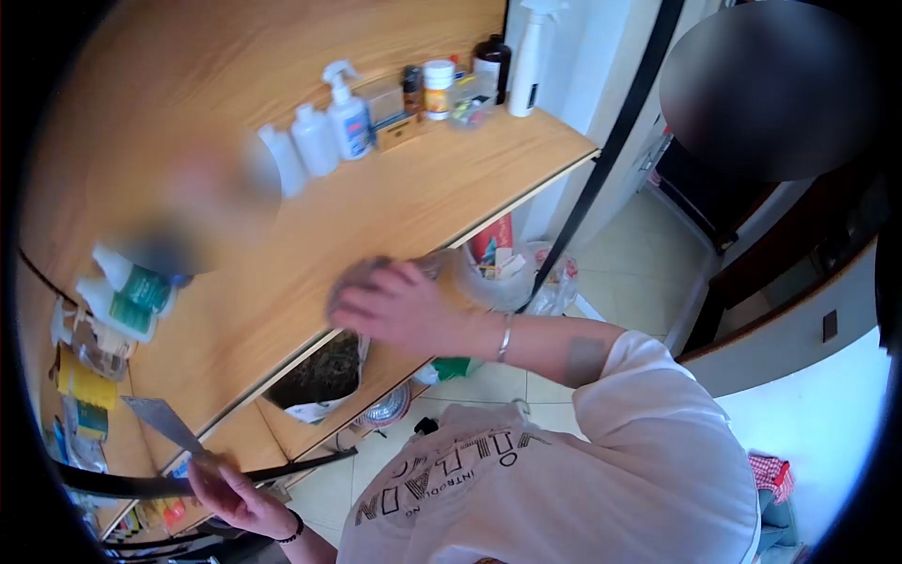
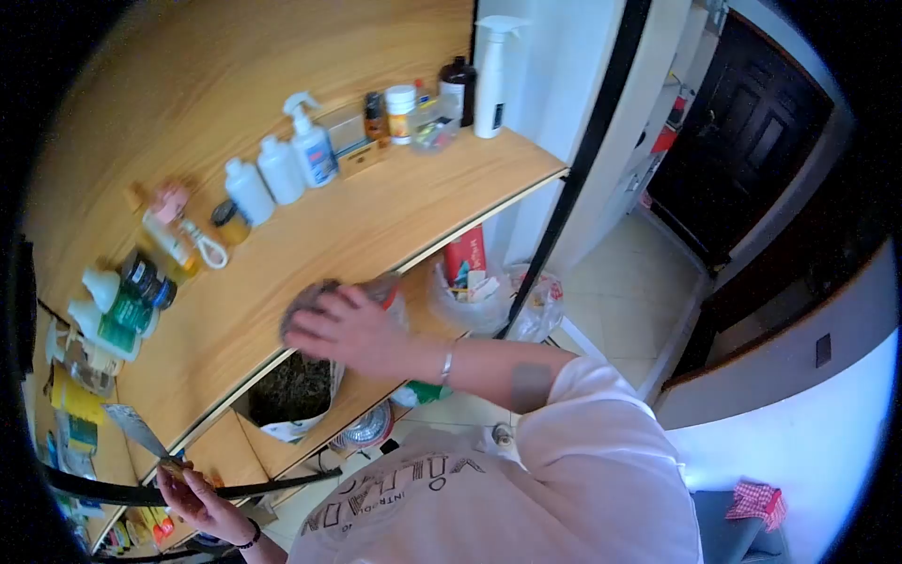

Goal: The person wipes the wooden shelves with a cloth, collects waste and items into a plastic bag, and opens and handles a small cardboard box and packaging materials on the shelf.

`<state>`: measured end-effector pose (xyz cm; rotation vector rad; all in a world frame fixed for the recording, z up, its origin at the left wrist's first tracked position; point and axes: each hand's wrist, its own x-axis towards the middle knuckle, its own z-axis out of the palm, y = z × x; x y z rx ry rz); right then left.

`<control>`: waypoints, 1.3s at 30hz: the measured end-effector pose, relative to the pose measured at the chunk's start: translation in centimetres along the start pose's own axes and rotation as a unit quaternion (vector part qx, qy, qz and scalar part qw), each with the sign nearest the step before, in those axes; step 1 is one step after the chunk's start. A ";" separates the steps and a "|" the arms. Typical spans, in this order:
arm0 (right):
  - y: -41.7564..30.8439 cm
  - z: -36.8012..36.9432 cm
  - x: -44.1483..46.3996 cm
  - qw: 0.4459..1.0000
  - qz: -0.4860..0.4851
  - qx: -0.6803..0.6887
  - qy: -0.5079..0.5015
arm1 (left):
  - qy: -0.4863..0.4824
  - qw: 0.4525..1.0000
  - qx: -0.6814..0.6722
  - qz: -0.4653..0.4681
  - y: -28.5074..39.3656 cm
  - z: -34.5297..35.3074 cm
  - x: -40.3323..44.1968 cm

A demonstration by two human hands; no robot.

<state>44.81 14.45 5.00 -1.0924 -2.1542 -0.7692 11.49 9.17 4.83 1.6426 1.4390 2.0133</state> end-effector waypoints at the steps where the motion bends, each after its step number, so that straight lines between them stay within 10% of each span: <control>1: 2.0 -0.8 -1.7 0.999 0.024 -0.038 -0.010 | -0.023 1.000 0.006 0.017 0.3 0.8 -0.5; 11: 21.7 -11.5 -15.0 0.936 0.238 -0.210 -0.149 | -0.100 0.993 -0.030 0.052 7.2 8.4 -5.8; 18: 23.5 -11.9 -20.5 0.914 0.371 -0.163 -0.034 | -0.159 0.987 -0.024 0.022 10.2 11.5 -8.5; 25: 21.2 -13.3 -21.5 0.774 0.563 0.280 0.077 | -0.254 0.962 -0.105 0.008 11.6 15.5 -9.5; 31: 26.1 -15.7 -13.8 0.930 0.350 -0.031 0.112 | -0.314 0.937 -0.139 -0.073 11.8 19.4 -9.9; 36: 27.1 -13.8 -13.3 0.839 0.465 -0.184 -0.214 | -0.337 0.894 -0.246 -0.164 12.8 20.5 -9.8; 39: 25.0 -13.8 -13.3 0.853 0.457 -0.201 -0.154 | -0.368 0.840 -0.320 -0.236 12.6 20.6 -8.9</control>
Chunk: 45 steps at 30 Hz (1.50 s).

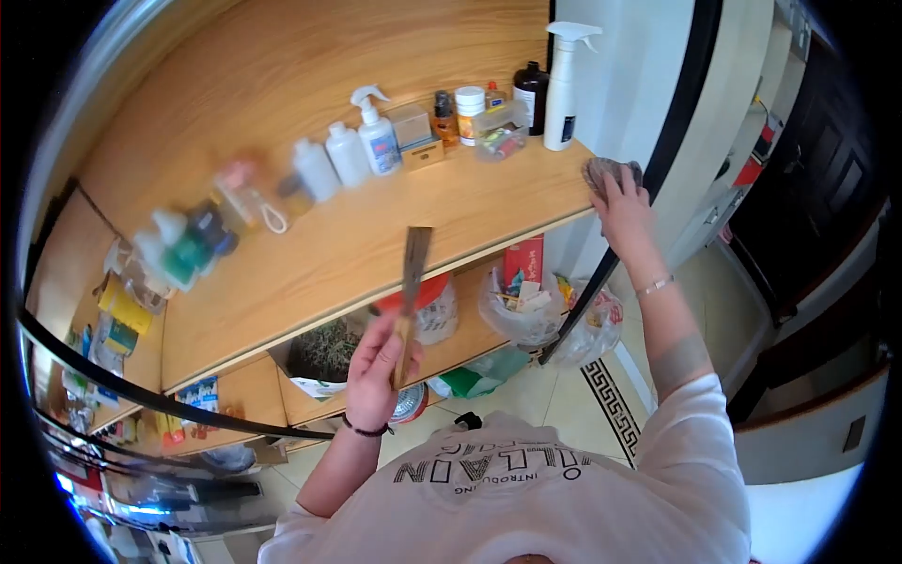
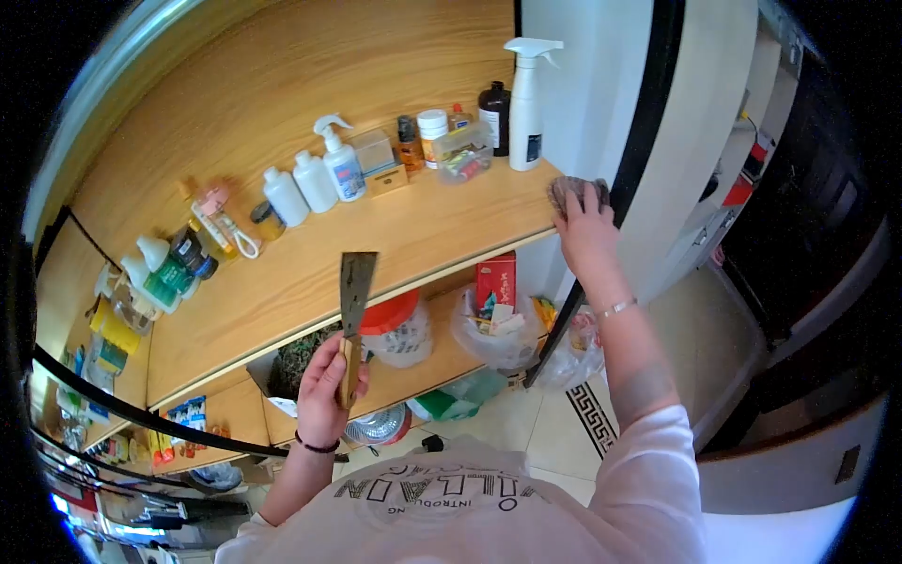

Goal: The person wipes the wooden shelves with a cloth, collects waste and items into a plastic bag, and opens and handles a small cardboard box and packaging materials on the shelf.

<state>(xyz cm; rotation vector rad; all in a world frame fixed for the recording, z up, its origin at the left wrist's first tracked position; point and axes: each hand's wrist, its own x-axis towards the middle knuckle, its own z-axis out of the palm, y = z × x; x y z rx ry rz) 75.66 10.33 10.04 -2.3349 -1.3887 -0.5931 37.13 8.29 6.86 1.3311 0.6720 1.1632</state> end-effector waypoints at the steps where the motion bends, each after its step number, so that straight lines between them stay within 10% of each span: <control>1: -0.1 -0.5 -0.9 0.998 -0.043 0.010 0.054 | -0.041 0.986 -0.140 -0.074 -0.1 -0.4 0.2; 4: -0.4 -0.4 -5.1 0.984 -0.096 0.109 0.100 | -0.107 0.932 -0.299 -0.173 -0.5 -1.2 1.1; 8: -0.3 4.5 -14.8 0.970 -0.084 0.215 -0.074 | -0.204 0.884 -0.368 -0.203 -0.9 -0.4 2.6; 14: 2.5 8.2 -27.9 0.949 0.027 0.143 -0.281 | -0.144 0.984 0.093 -0.041 0.5 4.2 8.1; 19: 6.4 8.0 -36.7 0.888 0.143 0.125 -0.418 | -0.156 0.847 0.432 0.268 -4.7 8.0 16.5; 28: 11.7 10.3 -55.0 0.805 0.341 0.152 -0.461 | -0.182 0.785 0.565 0.177 -6.8 15.4 22.6; 31: 13.0 10.1 -59.9 0.791 0.372 0.145 -0.463 | -0.164 0.778 0.506 0.332 -8.6 15.2 22.2; 33: 14.1 9.3 -61.3 0.656 0.515 0.224 -0.505 | -0.175 0.793 0.459 0.361 -7.4 15.5 20.3; 36: 17.2 11.2 -67.3 0.746 0.305 0.170 -0.567 | -0.161 0.798 0.466 0.345 -5.9 14.8 16.5; 37: 18.2 10.9 -67.1 0.796 0.009 0.041 -0.604 | -0.147 0.798 0.487 0.323 -5.5 14.3 15.4; 38: 18.7 10.9 -66.7 0.796 0.003 0.041 -0.603 | -0.142 0.797 0.490 0.322 -5.2 13.5 14.6; 40: 19.1 10.1 -64.6 0.580 0.551 0.243 -0.549 | -0.135 0.753 0.573 0.294 -4.9 12.4 13.1; 41: 19.9 10.2 -64.0 0.580 0.547 0.241 -0.553 | -0.132 0.753 0.575 0.290 -4.8 12.0 12.6; 43: 21.5 10.3 -61.9 0.762 0.071 0.122 -0.632 | -0.100 0.717 0.623 0.296 -4.6 10.9 11.5; 44: 21.7 10.6 -60.5 0.760 0.056 0.122 -0.635 | -0.091 0.715 0.631 0.288 -4.8 10.5 11.1; 45: 21.3 10.2 -58.2 0.708 0.288 0.200 -0.612 | -0.079 0.658 0.681 0.313 -5.2 10.0 10.6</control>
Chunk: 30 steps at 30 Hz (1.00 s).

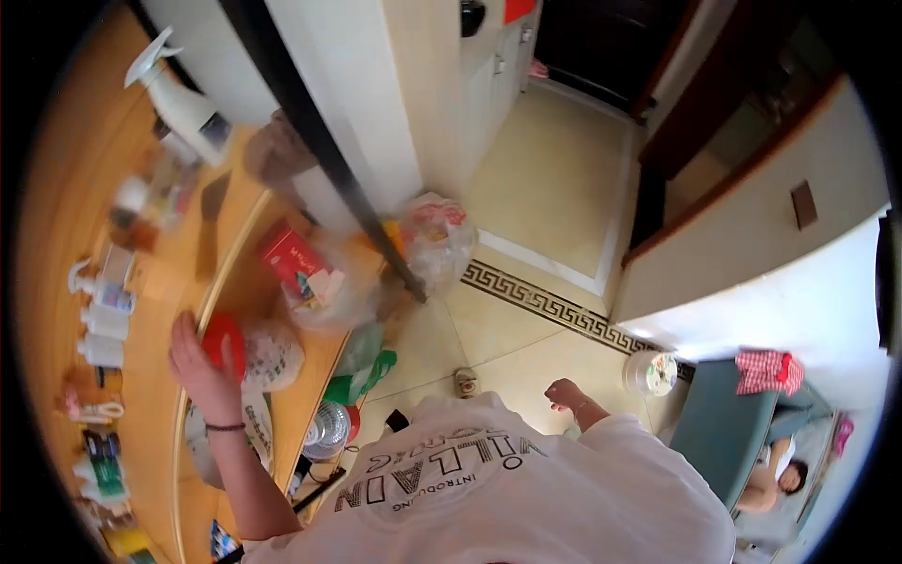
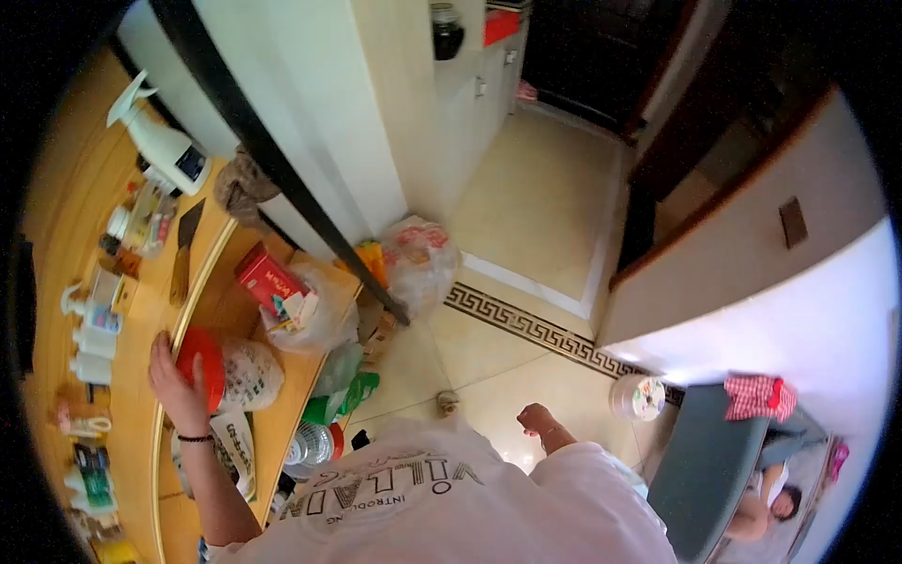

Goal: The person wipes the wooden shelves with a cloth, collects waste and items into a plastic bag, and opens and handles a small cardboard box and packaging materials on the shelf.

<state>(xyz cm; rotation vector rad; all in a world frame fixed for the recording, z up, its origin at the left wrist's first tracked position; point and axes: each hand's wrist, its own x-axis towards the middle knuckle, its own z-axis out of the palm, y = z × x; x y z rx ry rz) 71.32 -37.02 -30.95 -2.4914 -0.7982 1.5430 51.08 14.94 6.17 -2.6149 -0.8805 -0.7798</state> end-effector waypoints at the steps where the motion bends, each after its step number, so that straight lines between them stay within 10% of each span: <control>1: -1.2 -1.2 0.3 0.969 0.127 0.213 0.007 | 0.002 0.997 0.079 0.023 -0.2 0.1 -0.7; 8: -4.4 -2.1 1.9 0.941 0.039 0.328 0.075 | -0.029 0.995 0.100 0.009 0.6 -0.1 -1.4; 12: 0.6 7.0 4.2 0.969 -0.161 0.115 0.149 | -0.012 0.991 0.119 0.056 -1.4 1.2 -1.9; 14: -1.5 9.0 -0.1 0.970 -0.005 0.207 0.125 | 0.046 0.985 0.040 0.162 -2.6 0.8 -2.0; 20: 4.4 25.4 -7.8 0.958 -0.050 -0.078 0.270 | 0.053 0.973 0.212 0.079 -8.8 -0.1 -6.5; 23: 4.4 30.6 -13.9 0.982 0.120 0.117 0.093 | 0.067 0.963 0.233 0.120 -10.8 -1.0 -9.3; 25: 4.0 32.2 -17.7 0.987 0.053 -0.148 0.018 | 0.106 0.962 0.202 0.148 -10.6 -1.8 -10.5; 26: 6.1 35.4 -17.9 0.981 0.134 0.140 0.034 | 0.100 0.966 0.175 0.159 -10.1 -2.5 -11.3; 30: 9.8 39.7 -20.3 0.906 0.132 0.397 0.059 | -0.075 0.990 -0.063 0.097 -8.7 -2.7 -19.8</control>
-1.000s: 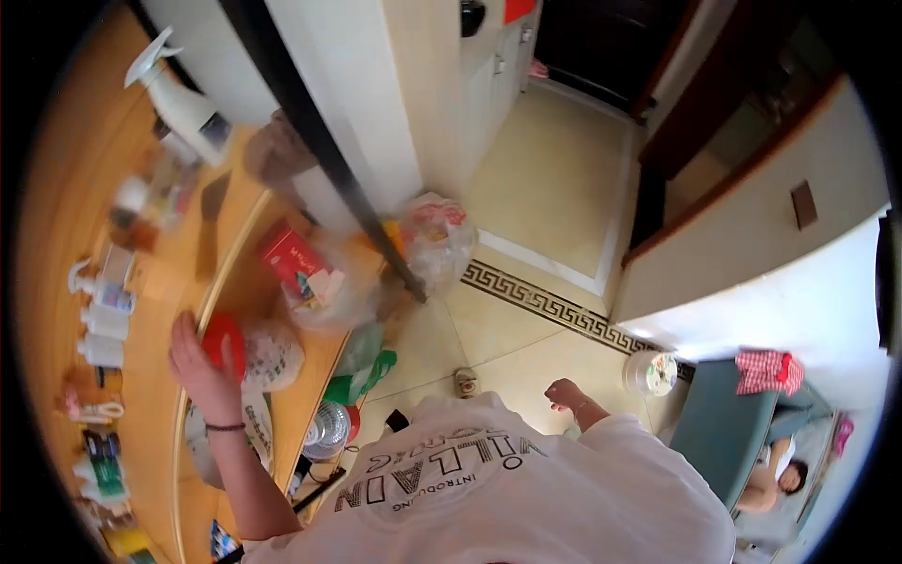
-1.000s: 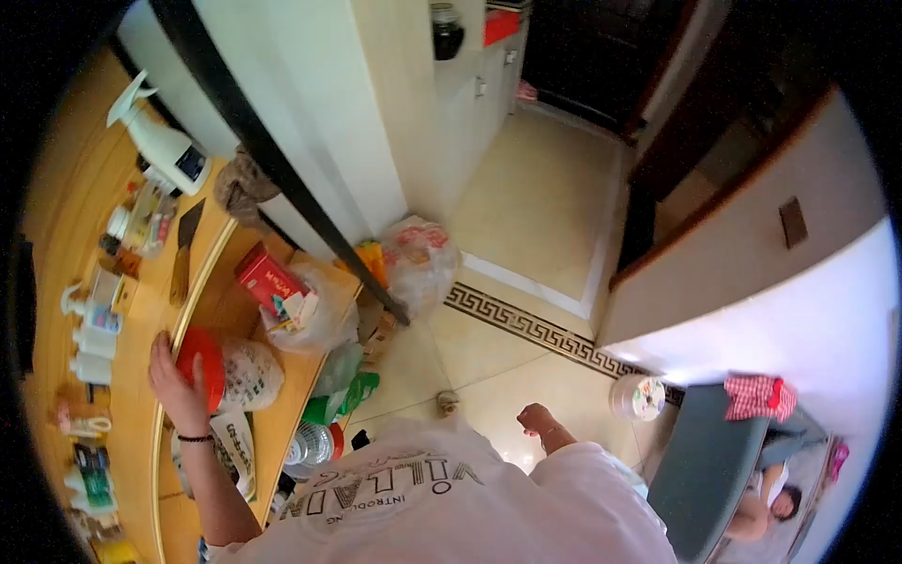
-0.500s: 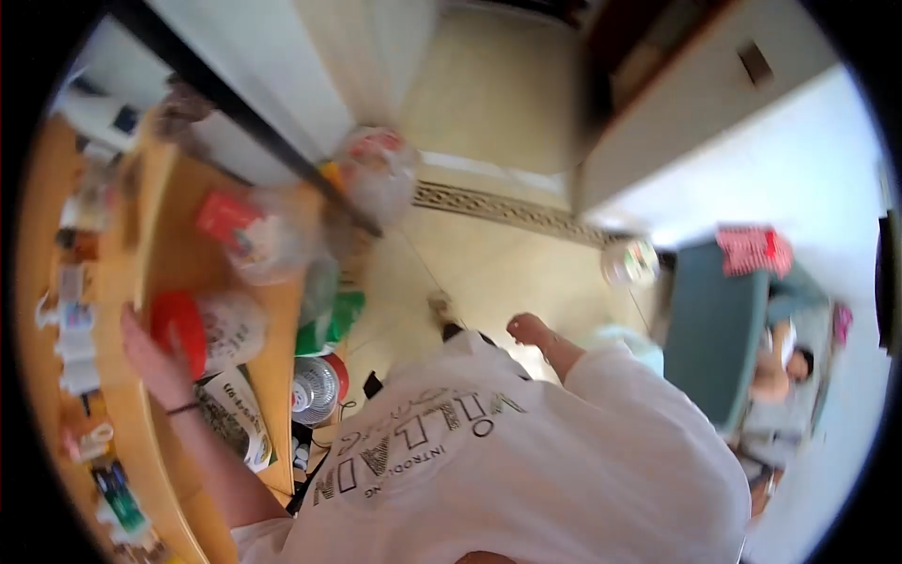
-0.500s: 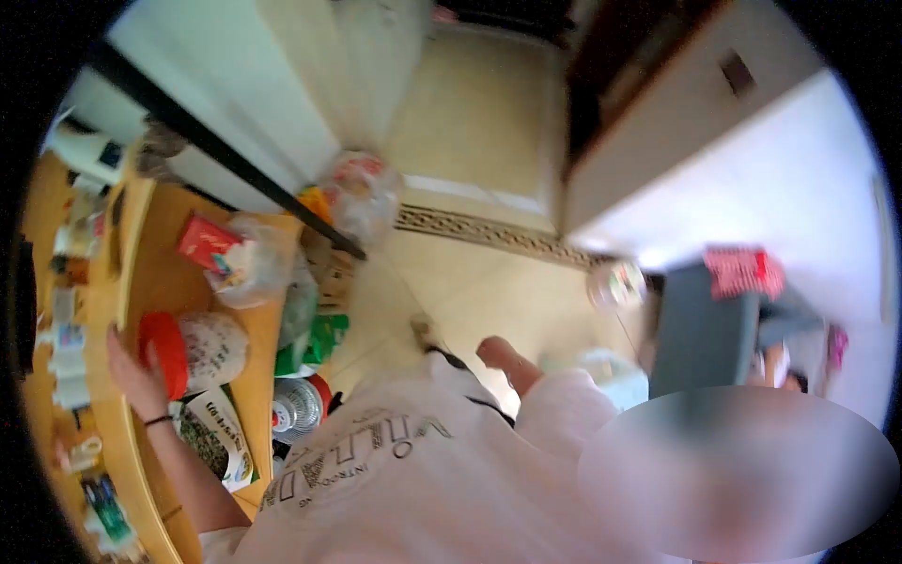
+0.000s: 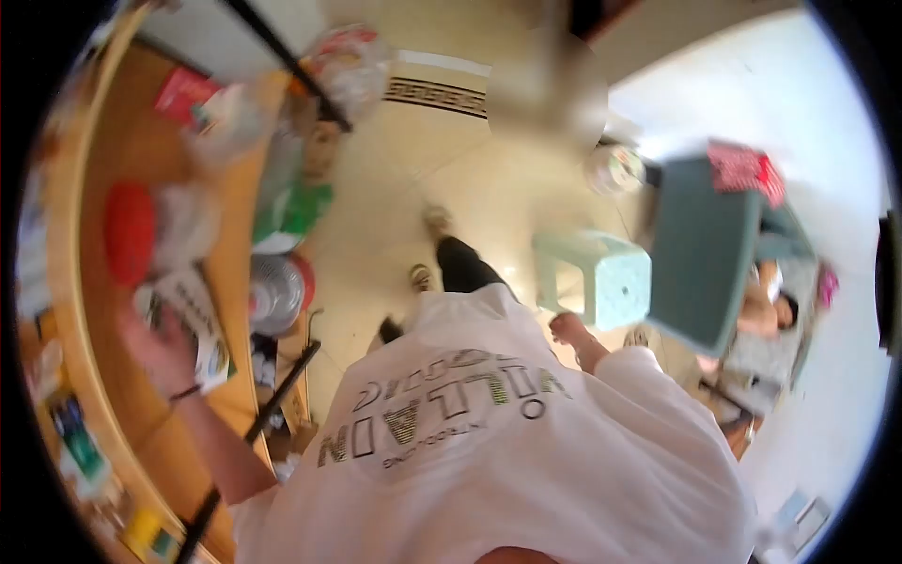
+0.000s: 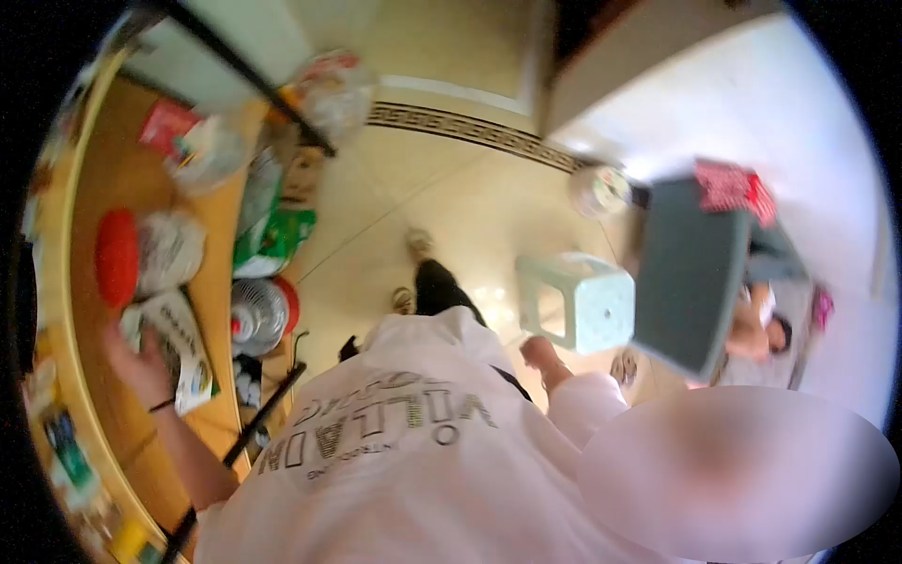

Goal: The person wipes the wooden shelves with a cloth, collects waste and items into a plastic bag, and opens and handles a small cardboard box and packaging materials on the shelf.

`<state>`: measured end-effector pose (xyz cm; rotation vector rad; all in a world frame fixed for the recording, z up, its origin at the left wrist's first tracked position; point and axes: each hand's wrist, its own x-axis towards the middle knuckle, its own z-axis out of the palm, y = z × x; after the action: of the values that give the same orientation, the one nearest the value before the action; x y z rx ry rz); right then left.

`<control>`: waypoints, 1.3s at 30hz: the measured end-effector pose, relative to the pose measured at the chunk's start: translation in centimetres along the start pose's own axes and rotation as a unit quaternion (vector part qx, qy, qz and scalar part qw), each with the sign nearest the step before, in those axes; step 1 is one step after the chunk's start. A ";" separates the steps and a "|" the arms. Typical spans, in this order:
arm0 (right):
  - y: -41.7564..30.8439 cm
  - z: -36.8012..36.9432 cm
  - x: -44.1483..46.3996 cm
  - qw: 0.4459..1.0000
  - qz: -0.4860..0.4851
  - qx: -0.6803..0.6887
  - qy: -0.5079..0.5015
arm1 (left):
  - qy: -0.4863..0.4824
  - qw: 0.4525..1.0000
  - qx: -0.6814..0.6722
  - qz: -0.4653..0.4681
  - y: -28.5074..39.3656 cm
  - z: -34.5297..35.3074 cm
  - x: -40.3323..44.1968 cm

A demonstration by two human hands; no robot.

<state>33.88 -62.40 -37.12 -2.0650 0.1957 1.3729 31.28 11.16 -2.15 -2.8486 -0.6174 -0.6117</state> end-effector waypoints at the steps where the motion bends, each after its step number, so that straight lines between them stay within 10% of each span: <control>1: 0.0 -1.0 0.4 0.978 0.113 0.171 -0.044 | -0.039 0.999 -0.028 0.014 -1.7 2.3 -4.5; 2: -0.3 -1.8 0.3 0.997 0.037 0.051 -0.038 | -0.047 0.890 -0.414 -0.188 -4.1 7.1 -10.7; 3: 0.2 -2.9 0.7 0.992 -0.082 -0.090 -0.028 | -0.144 0.977 -0.123 -0.101 -0.5 5.3 -14.3; 4: 0.5 -4.2 2.0 0.966 -0.185 -0.181 -0.017 | -0.269 0.910 -0.190 -0.252 3.7 2.5 -15.4; 6: 3.3 -5.8 7.5 0.906 -0.408 -0.112 0.029 | -0.469 0.847 -0.111 -0.225 4.4 2.6 -26.3; 10: -8.5 -12.7 7.4 0.969 -0.088 -0.215 -0.081 | -0.552 0.682 -0.168 -0.449 15.1 -1.5 -43.9; 14: -16.1 -15.1 8.8 0.949 -0.092 -0.277 -0.118 | -0.643 0.426 -0.257 -0.583 30.5 -5.6 -56.2; 17: -19.8 -15.5 9.7 0.918 -0.116 -0.349 -0.151 | -0.657 0.361 -0.320 -0.579 42.8 -7.4 -60.9; 28: -31.4 -9.6 7.9 0.784 -0.221 -0.533 -0.231 | -0.395 0.373 -0.423 -0.725 66.5 -4.2 -62.9; 35: -29.9 -3.7 2.8 0.819 -0.263 -0.449 -0.240 | -0.353 0.390 -0.373 -0.764 60.6 -5.8 -66.2; 37: -24.6 -7.7 21.6 0.313 -0.607 -0.685 -0.254 | -0.399 0.505 -0.383 -0.663 61.9 2.9 -78.0; 38: -21.1 -9.4 27.5 0.259 -0.690 -0.643 -0.208 | -0.249 0.477 -0.503 -0.677 61.0 1.8 -81.0; 39: -16.3 -10.6 36.8 0.324 -0.672 -0.629 -0.218 | -0.070 0.595 -0.383 -0.703 59.4 3.4 -82.5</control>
<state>65.74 -47.76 -59.49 -1.2539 -2.8788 0.5475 -10.67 -71.31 -44.37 -2.1959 -3.3827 -0.8973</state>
